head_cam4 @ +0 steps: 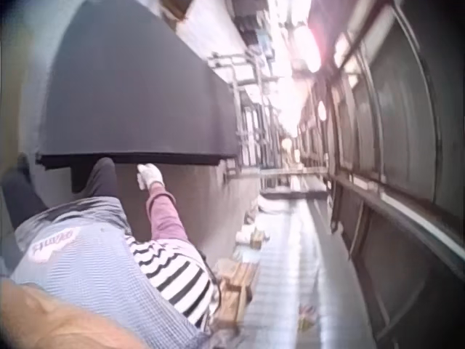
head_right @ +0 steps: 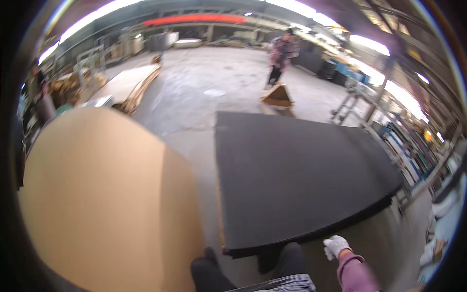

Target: The recorder is stacking large thin boards from a conveyor table onto a pile on the floor.

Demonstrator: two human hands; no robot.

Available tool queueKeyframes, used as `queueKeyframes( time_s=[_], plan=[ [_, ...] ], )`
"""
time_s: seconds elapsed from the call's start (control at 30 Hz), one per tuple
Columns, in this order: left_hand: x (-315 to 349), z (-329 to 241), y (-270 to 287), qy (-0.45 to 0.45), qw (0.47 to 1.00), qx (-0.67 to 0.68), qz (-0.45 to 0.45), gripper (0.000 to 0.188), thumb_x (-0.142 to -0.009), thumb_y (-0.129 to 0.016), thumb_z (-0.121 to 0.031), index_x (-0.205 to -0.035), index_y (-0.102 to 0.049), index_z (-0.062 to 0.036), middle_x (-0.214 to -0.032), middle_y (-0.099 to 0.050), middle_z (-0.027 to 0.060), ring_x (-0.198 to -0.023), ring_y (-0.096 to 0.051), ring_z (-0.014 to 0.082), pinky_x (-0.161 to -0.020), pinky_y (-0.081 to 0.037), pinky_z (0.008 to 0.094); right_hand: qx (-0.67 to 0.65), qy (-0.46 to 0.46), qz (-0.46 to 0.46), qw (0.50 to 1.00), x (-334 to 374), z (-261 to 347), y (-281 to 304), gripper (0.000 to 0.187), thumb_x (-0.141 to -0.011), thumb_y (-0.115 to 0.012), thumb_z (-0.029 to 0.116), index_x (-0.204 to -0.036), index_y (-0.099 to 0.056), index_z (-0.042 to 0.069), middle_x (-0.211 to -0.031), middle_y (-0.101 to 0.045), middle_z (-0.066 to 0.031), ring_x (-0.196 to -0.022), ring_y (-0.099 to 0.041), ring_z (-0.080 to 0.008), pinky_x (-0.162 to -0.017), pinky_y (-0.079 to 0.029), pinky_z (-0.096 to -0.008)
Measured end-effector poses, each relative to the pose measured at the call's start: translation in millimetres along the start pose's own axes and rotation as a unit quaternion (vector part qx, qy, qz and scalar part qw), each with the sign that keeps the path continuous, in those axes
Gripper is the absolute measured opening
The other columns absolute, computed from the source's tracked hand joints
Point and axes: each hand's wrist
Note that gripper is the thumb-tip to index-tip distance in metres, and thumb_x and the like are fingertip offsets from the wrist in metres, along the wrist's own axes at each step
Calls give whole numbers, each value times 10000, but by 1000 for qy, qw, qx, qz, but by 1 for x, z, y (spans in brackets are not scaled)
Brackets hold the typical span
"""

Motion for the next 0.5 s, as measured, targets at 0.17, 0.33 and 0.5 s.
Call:
queueKeyframes(
  time_s=[0.17,0.33,0.5],
  plan=[
    [107,-185,-75,-92,980,-172,-40,626,-855,-711,-256,-1394,-455,-66,-1289,-552,121,-1057,-580,297,-911,-493,428,-183,78,62,978,-56,-20,2,220,-936,-535,199,-757,-556,72,-604,-522,-36,-484,-493,-190,-454,-416,-362],
    [208,-353,-234,-364,881,-274,129,635,-860,-706,-255,-1405,-441,-64,-1291,-549,125,-1070,-574,290,-917,-491,422,-237,97,98,962,-68,-34,9,227,-938,-546,253,-922,-575,28,-700,-574,-52,-518,-552,-163,-466,-494,-329],
    [421,-375,-444,-567,591,-385,425,645,-864,-702,-254,-1415,-427,-62,-1293,-545,128,-1083,-568,284,-922,-490,415,-335,312,164,874,17,4,67,396,-969,-559,205,-1298,-453,10,-887,-570,-20,-708,-549,-99,-590,-481,-257]
  ],
)
Point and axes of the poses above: each hand's wrist, its own x-axis away from the middle knuckle, its own y-axis out of the back of the hand, z = x × y
